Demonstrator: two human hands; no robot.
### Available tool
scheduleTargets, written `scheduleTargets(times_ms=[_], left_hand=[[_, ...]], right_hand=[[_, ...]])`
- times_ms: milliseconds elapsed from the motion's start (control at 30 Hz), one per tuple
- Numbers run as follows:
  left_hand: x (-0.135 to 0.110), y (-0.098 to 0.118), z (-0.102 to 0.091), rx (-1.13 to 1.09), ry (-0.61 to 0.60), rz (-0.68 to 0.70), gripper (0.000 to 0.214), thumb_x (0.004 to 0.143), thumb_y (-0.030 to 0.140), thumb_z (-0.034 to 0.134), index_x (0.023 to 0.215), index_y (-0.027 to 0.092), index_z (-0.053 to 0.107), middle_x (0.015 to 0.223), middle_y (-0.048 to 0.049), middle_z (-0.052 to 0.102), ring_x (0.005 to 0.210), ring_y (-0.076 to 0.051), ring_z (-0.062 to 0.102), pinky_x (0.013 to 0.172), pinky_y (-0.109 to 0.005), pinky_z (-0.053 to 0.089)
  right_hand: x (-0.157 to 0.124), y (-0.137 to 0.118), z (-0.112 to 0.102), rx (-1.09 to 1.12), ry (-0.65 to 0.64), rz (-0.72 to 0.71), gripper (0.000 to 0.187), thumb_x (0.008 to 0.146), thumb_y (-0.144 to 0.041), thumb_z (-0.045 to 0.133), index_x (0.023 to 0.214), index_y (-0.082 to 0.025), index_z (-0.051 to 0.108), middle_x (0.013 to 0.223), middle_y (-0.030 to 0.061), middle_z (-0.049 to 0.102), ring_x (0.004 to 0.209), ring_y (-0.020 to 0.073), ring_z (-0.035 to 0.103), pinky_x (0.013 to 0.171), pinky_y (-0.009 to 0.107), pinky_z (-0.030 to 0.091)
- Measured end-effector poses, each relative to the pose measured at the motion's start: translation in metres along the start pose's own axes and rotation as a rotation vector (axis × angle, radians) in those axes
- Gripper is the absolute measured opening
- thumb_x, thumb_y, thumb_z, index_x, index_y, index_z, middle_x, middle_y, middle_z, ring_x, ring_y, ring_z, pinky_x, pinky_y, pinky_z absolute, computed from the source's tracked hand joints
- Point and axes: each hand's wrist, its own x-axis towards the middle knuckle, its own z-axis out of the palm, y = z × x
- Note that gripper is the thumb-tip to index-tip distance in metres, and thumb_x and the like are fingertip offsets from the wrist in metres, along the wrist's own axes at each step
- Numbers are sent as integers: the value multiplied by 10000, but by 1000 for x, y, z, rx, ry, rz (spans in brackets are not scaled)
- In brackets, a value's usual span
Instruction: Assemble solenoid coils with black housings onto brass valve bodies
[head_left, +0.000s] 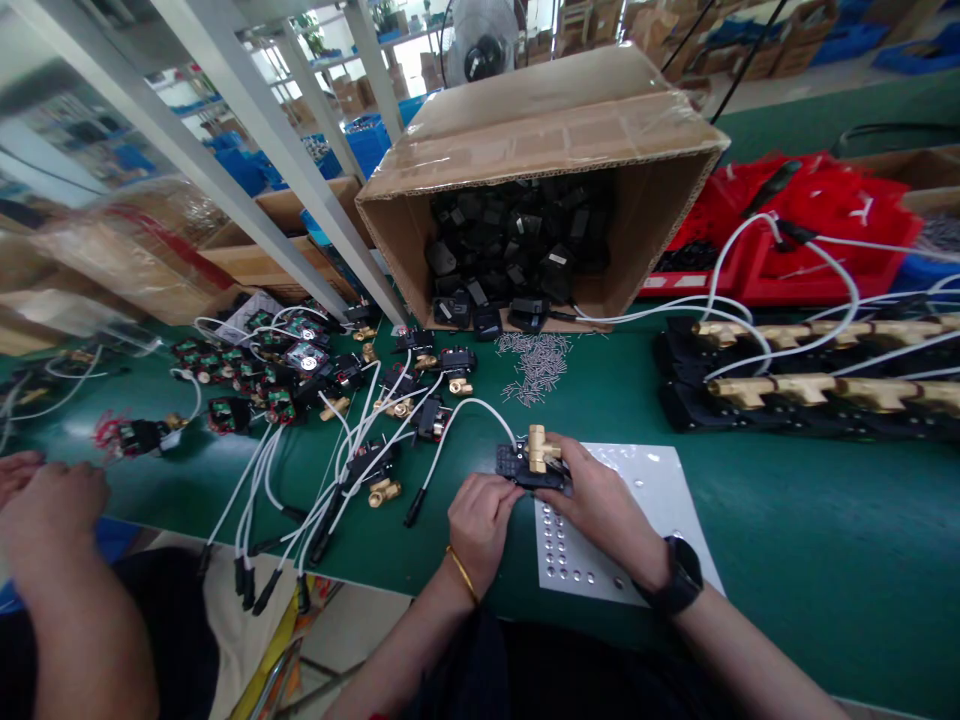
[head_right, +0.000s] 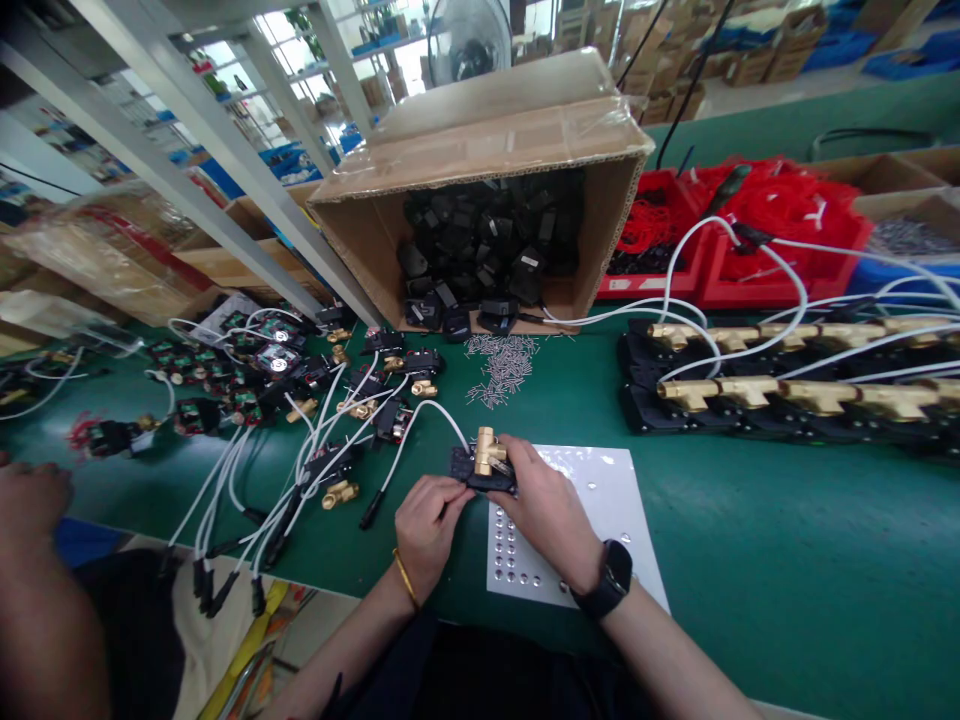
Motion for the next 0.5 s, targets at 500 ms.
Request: scheduleTargets(times_ms=[500], left_hand=[[14,-6,2,24,-36,-40,196,770,279,650,597,190,628,598,3,623,621,-130,583,626,-252,435]], right_hand=[[0,2,1,3,-18,-11,537,740,-237,615,1230,-204,397,1185,109,556,982,286,602,789,435,508]])
